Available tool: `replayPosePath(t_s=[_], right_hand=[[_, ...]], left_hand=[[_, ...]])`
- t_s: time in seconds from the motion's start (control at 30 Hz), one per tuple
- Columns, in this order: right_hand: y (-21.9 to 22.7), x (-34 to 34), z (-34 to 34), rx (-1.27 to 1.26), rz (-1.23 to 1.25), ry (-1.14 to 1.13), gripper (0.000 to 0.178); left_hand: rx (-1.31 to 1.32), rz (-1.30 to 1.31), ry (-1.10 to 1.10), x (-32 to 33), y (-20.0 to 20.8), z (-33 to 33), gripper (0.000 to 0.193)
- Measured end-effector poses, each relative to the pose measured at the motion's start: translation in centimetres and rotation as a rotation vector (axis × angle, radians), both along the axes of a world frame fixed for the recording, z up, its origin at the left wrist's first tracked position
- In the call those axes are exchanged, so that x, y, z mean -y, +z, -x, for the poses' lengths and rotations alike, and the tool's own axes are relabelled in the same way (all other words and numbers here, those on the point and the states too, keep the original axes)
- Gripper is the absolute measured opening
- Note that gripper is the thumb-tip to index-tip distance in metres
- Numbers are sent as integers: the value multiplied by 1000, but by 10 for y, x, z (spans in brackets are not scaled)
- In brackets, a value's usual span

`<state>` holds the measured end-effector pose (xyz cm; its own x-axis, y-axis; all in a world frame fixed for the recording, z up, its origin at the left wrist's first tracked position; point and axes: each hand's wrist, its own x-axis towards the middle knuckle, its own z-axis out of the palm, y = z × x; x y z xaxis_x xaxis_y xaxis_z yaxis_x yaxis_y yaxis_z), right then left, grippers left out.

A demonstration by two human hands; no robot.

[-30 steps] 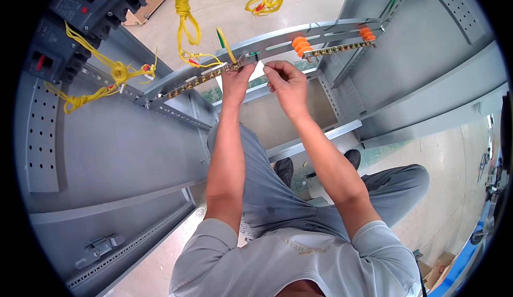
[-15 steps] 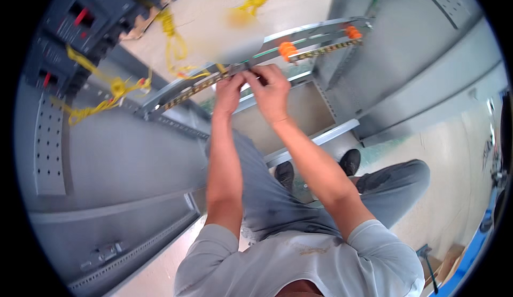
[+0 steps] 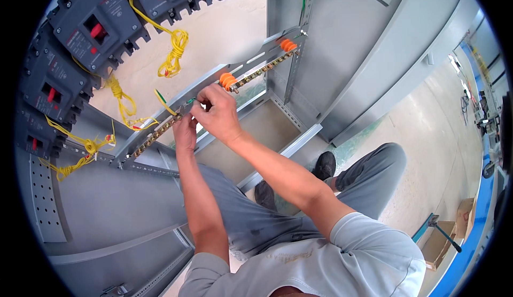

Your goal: The person sits on the floor and works inside an open electrical panel, stripping wire ends with pliers and connecting them to terminal blocks and circuit breakers. The person uses a screwdriver to tighten connections and organizes wires with zip ties.

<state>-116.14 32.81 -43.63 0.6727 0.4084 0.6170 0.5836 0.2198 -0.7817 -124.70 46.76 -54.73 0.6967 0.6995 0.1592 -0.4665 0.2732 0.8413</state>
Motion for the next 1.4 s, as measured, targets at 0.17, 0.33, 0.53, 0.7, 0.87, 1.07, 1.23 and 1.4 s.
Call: replayPosePath(t_s=[0.17, 0.33, 0.53, 0.7, 0.87, 1.07, 1.23, 1.4], right_hand=[[8, 7, -5, -36, 146, 58, 12], [-10, 11, -20, -5, 296, 132, 19], [12, 24, -22, 384, 472, -100, 12], [41, 7, -3, 543, 345, -87, 10], [18, -2, -14, 563, 463, -23, 5], [9, 30, -3, -91, 364, 179, 15], [-8, 20, 0, -554, 256, 482, 14], [-6, 18, -12, -558, 188, 541, 14]], left_hand=[[-73, 74, 17, 8, 9, -7, 35], [-76, 37, 56, -14, -2, 0, 38], [-353, -630, 299, -25, 3, -14, 36], [-423, -938, 512, -39, 2, 2, 35], [-468, -473, 244, -31, -10, 8, 33], [19, 48, -123, 11, 26, 6, 26], [18, 122, -166, 10, 32, 18, 21], [-54, 113, -285, 11, 36, 18, 22]])
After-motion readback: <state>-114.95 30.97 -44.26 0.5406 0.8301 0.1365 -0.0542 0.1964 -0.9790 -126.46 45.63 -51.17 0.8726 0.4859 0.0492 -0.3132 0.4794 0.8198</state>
